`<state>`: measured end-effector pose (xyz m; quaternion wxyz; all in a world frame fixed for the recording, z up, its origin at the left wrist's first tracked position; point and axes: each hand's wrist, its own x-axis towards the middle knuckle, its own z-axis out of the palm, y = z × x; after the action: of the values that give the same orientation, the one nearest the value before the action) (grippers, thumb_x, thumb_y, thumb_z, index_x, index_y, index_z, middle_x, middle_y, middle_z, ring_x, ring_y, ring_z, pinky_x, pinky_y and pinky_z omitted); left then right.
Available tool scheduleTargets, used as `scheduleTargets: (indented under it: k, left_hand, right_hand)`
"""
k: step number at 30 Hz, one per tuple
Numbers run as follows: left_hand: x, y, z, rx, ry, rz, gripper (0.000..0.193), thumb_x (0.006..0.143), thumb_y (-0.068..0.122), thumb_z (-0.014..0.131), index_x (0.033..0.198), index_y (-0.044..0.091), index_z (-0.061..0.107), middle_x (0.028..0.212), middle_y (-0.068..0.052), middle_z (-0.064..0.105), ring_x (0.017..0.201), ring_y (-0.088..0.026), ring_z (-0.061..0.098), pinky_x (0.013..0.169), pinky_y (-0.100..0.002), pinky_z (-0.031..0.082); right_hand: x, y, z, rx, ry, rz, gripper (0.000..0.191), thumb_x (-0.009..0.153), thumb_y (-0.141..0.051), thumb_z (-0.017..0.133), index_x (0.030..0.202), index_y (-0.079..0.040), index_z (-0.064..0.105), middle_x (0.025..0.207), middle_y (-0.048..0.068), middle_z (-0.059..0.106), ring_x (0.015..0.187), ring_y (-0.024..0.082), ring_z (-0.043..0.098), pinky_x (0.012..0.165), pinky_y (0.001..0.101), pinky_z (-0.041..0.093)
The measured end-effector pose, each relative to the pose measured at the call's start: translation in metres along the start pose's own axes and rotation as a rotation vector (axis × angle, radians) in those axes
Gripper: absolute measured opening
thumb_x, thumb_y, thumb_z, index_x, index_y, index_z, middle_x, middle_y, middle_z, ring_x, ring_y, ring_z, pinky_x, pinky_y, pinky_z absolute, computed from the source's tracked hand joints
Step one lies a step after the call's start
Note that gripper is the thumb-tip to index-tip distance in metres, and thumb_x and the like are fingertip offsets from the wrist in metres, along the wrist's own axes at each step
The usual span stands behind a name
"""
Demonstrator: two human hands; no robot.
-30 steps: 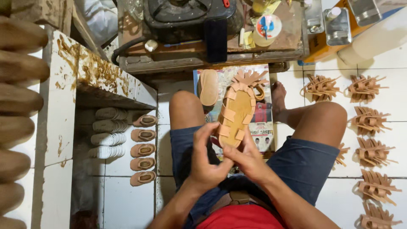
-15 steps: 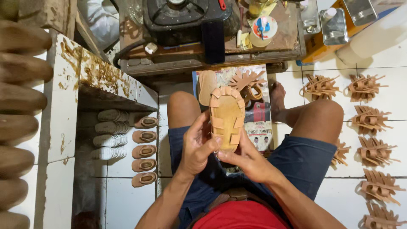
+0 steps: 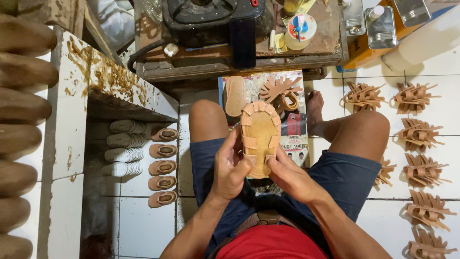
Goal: The person sits on the floor and assembles sandals by hand. They pick up a sole and a star-shaped strap piece, fold the strap tabs over the sole edges, and press them into place to form a finished sandal.
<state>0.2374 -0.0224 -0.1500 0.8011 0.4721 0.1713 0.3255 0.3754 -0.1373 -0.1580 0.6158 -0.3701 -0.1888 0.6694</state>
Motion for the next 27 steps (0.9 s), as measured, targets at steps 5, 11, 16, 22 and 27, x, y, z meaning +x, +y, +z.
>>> scheduleTargets:
  k: [5, 11, 16, 22, 27]
  left_hand:
    - [-0.006, 0.000, -0.001, 0.107, 0.048, -0.014, 0.072, 0.089, 0.013, 0.060, 0.154, -0.007, 0.037, 0.139, -0.015, 0.059, 0.127, -0.021, 0.060, 0.109, -0.033, 0.048]
    - [-0.011, -0.005, 0.001, 0.314, 0.071, 0.029, 0.064, 0.093, 0.014, 0.060, 0.151, -0.007, 0.044, 0.134, -0.016, 0.062, 0.122, -0.022, 0.062, 0.107, -0.033, 0.051]
    - [-0.015, -0.008, -0.002, 0.532, 0.048, 0.121, 0.070, 0.096, 0.015, 0.058, 0.158, -0.004, 0.032, 0.144, -0.017, 0.057, 0.132, -0.023, 0.059, 0.113, -0.035, 0.047]
    - [-0.010, -0.009, -0.025, 0.151, -0.056, -0.005, 0.079, 0.099, 0.014, 0.061, 0.163, -0.002, 0.016, 0.158, -0.016, 0.039, 0.147, -0.023, 0.041, 0.124, -0.037, 0.033]
    - [-0.006, -0.014, -0.042, 0.319, -0.011, 0.066, 0.072, 0.102, 0.012, 0.060, 0.162, -0.002, 0.022, 0.156, -0.016, 0.044, 0.146, -0.023, 0.044, 0.125, -0.037, 0.034]
  right_hand:
    - [0.003, 0.013, -0.004, -0.024, 0.064, -0.009, 0.065, 0.105, -0.029, 0.049, 0.161, -0.007, 0.024, 0.152, 0.009, 0.046, 0.137, 0.020, 0.046, 0.113, 0.0371, 0.037]
    - [0.010, 0.031, -0.006, -0.082, 0.187, -0.158, 0.054, 0.104, -0.023, 0.057, 0.150, 0.001, 0.045, 0.137, 0.010, 0.058, 0.124, 0.018, 0.054, 0.105, 0.0341, 0.044]
    - [0.013, 0.043, -0.009, -0.211, 0.252, -0.200, 0.050, 0.104, -0.023, 0.057, 0.147, 0.003, 0.051, 0.133, 0.011, 0.062, 0.120, 0.018, 0.056, 0.103, 0.0325, 0.046]
    - [0.026, 0.032, -0.017, -0.315, 0.137, -0.135, 0.054, 0.105, -0.027, 0.053, 0.151, 0.001, 0.045, 0.141, 0.009, 0.056, 0.129, 0.016, 0.051, 0.110, 0.0320, 0.041]
    - [0.042, 0.034, -0.010, -0.406, 0.118, -0.083, 0.060, 0.104, -0.030, 0.055, 0.155, 0.000, 0.042, 0.147, 0.010, 0.053, 0.135, 0.019, 0.048, 0.114, 0.0342, 0.038]
